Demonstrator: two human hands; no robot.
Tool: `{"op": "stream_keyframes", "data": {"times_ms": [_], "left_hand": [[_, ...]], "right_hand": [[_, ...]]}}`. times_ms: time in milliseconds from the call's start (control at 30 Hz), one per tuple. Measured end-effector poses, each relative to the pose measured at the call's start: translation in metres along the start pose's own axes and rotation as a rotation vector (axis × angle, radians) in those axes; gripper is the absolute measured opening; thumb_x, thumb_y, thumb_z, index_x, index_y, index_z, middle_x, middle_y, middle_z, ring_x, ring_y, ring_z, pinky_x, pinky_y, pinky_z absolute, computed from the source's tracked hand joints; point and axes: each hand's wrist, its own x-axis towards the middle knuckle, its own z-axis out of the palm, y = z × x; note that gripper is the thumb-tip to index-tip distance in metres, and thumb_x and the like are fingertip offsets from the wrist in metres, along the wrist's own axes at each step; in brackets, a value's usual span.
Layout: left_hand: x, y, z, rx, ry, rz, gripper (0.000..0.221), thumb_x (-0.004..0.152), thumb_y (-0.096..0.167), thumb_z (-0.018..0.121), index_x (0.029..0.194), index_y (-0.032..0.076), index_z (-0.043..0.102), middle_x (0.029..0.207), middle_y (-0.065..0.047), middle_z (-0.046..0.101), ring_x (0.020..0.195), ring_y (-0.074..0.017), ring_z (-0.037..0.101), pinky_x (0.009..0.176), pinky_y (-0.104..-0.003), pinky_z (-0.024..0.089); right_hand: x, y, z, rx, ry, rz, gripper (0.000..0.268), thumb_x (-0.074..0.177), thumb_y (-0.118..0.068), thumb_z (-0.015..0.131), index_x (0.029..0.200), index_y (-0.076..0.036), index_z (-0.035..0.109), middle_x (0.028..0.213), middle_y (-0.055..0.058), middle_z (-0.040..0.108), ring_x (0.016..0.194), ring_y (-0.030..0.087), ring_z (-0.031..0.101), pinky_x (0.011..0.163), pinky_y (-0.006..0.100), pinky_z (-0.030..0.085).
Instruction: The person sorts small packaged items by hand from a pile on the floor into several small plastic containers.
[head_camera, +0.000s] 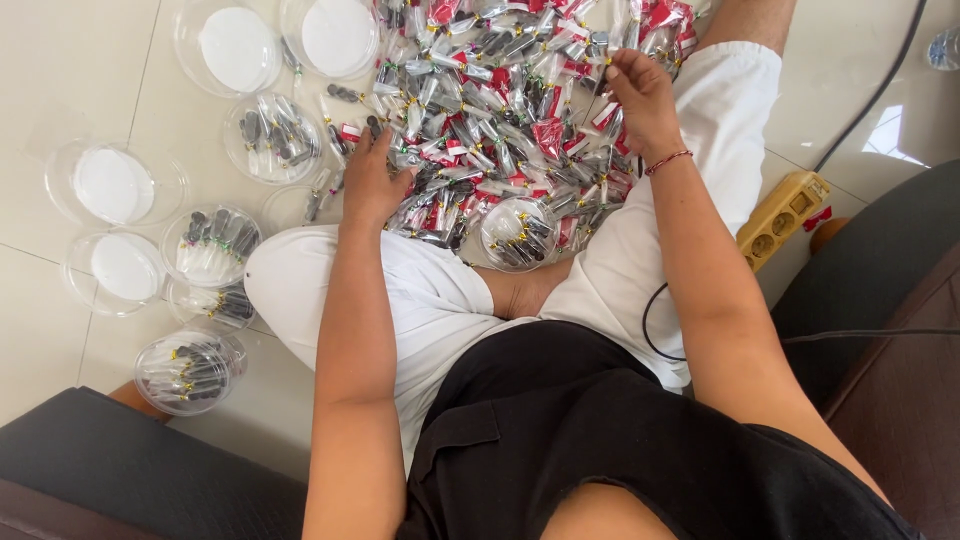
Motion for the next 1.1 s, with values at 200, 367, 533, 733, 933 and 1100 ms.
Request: {"op": "stream_keyframes", "data": {"times_ms": [200, 367, 533, 733, 933, 1100], "left_hand": [[-0.011, 0.018, -0.011, 0.025, -0.031, -0.063, 0.074, 0.1, 0.037, 0.066, 0.162, 0.019, 0.029, 0.168, -0.019, 0.018, 0.152, -0.0445, 0.022, 0.119, -0.061, 0.022], [-0.02, 0.024, 0.004, 0.081, 0.367, 0.095, 0.057, 0.098, 0.022, 0.072, 0.15, 0.014, 0.05, 0.163, -0.019, 0.028, 0.15, -0.0376, 0.021, 0.12, -0.062, 0.023], [-0.048, 0.067, 0.021, -0.371, 0.361, 0.37, 0.037, 0.106, 0.016, 0.061, 0.143, 0.011, 0.058, 0.132, -0.015, 0.065, 0.125, -0.0292, 0.062, 0.109, -0.045, 0.046], [-0.046, 0.065, 0.078, -0.641, 0.005, 0.521, 0.063, 0.103, 0.021, 0.062, 0.159, 0.01, 0.037, 0.123, -0.019, 0.074, 0.115, -0.0374, 0.069, 0.096, -0.048, 0.055], [-0.034, 0.055, 0.087, -0.822, -0.182, 0.409, 0.053, 0.099, 0.013, 0.069, 0.149, 0.006, 0.054, 0.125, -0.021, 0.071, 0.119, -0.025, 0.066, 0.104, -0.042, 0.052], [-0.033, 0.056, 0.081, -1.011, -0.203, 0.312, 0.051, 0.091, 0.012, 0.081, 0.138, 0.004, 0.063, 0.108, -0.014, 0.077, 0.1, -0.0194, 0.071, 0.089, -0.031, 0.059]], "right_hand": [[-0.017, -0.015, 0.012, -0.022, -0.047, 0.079, 0.009, 0.106, -0.008, 0.065, 0.104, -0.017, 0.064, 0.091, -0.007, 0.064, 0.084, 0.004, 0.056, 0.084, 0.018, 0.051], [-0.029, -0.004, 0.026, 0.038, -0.117, 0.053, 0.01, 0.106, -0.01, 0.066, 0.098, -0.014, 0.062, 0.085, -0.002, 0.066, 0.079, 0.007, 0.064, 0.073, 0.02, 0.055], [-0.073, -0.024, 0.079, 0.091, -0.235, -0.035, 0.013, 0.098, -0.005, 0.075, 0.091, -0.004, 0.064, 0.077, 0.005, 0.065, 0.071, 0.011, 0.064, 0.059, 0.023, 0.052], [-0.094, -0.001, 0.111, 0.139, -0.528, 0.077, 0.006, 0.097, -0.005, 0.073, 0.099, -0.006, 0.067, 0.085, 0.001, 0.069, 0.078, 0.009, 0.066, 0.074, 0.024, 0.055], [-0.101, -0.011, 0.115, 0.181, -0.55, 0.146, 0.01, 0.097, -0.008, 0.074, 0.103, -0.007, 0.066, 0.09, -0.002, 0.066, 0.086, 0.006, 0.065, 0.082, 0.022, 0.055], [-0.095, -0.007, 0.117, 0.193, -0.521, 0.202, 0.013, 0.094, -0.011, 0.078, 0.101, -0.006, 0.068, 0.088, 0.002, 0.073, 0.081, 0.009, 0.072, 0.079, 0.023, 0.059]]}}
